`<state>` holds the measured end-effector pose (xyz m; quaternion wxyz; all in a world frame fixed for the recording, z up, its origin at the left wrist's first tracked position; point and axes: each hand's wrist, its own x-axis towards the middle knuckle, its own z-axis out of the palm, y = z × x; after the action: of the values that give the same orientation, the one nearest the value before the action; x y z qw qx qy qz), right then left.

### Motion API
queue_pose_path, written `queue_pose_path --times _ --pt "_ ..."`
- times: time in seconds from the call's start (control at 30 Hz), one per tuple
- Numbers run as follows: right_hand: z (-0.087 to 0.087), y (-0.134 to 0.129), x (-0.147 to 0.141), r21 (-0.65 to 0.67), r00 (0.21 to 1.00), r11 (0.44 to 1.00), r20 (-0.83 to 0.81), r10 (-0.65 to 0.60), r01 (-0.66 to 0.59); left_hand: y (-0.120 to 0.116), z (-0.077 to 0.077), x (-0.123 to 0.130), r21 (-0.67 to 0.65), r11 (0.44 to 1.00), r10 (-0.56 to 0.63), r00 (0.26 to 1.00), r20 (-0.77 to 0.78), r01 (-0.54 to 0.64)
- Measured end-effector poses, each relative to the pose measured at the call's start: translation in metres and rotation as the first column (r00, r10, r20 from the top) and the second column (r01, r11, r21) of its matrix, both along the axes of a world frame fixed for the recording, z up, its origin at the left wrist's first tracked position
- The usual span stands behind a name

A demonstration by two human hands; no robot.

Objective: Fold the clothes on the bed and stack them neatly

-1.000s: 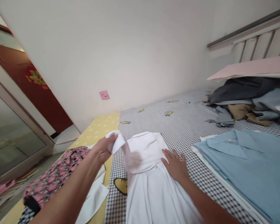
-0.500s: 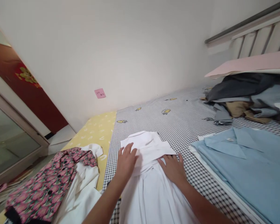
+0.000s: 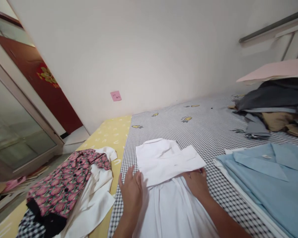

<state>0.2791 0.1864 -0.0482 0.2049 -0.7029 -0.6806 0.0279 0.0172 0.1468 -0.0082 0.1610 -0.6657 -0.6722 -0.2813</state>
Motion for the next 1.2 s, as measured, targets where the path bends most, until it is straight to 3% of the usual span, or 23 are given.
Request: queue_pose_path --times 0.1,0.2,0.3,0.4,0.5,0.6,0.7,0.8,0.9,1.03,1.13,1.2 --pt "0.0 0.0 0.002 -0.003 1.0 1.0 -0.007 0.004 -0.004 0.02 -0.002 0.016 -0.06 0.982 -0.178 0.984 -0.017 0.177" --pt "0.0 0.0 0.002 -0.014 1.0 1.0 0.003 0.011 -0.011 0.03 -0.033 0.028 -0.196 0.942 -0.303 0.943 -0.136 0.274" --pt "0.005 0.0 0.0 -0.029 1.0 0.999 0.012 -0.022 0.022 0.032 -0.063 0.032 -0.165 0.957 -0.275 0.931 -0.24 0.241" --pt "0.018 0.002 -0.004 -0.023 0.999 0.999 0.03 -0.022 0.023 0.03 -0.074 0.032 -0.088 0.971 -0.239 0.933 -0.269 0.223" --pt "0.034 0.007 -0.008 0.038 0.993 0.993 0.051 0.105 -0.107 0.026 -0.069 0.034 -0.039 0.977 -0.213 0.944 -0.252 0.21" --pt "0.046 0.012 -0.012 0.075 0.977 0.976 -0.039 0.209 -0.206 0.022 -0.062 0.038 -0.015 0.977 -0.213 0.959 -0.187 0.214" --pt "0.048 0.009 -0.019 0.166 0.968 0.971 -0.154 0.199 -0.173 0.02 -0.058 0.039 -0.027 0.968 -0.252 0.959 -0.127 0.25" --pt "0.04 -0.004 -0.032 0.244 0.936 0.915 -0.066 0.346 -0.321 0.019 -0.058 0.038 -0.053 0.96 -0.281 0.953 -0.111 0.277" --pt "0.025 -0.016 -0.046 0.068 0.886 0.884 0.05 0.46 -0.463 0.02 -0.056 0.039 -0.105 0.958 -0.277 0.957 -0.089 0.268" --pt "0.011 -0.015 -0.053 -0.148 0.904 0.894 -0.002 0.427 -0.423 0.022 -0.043 0.044 -0.294 0.926 -0.255 0.966 -0.027 0.237" --pt "0.02 -0.005 -0.051 -0.217 0.897 0.871 -0.116 0.426 -0.441 0.015 -0.024 0.044 -0.372 0.9 -0.248 0.969 -0.008 0.227" --pt "0.031 -0.004 -0.047 -0.223 0.897 0.87 -0.168 0.409 -0.439 -0.003 -0.013 0.038 -0.382 0.895 -0.245 0.969 0.006 0.229"
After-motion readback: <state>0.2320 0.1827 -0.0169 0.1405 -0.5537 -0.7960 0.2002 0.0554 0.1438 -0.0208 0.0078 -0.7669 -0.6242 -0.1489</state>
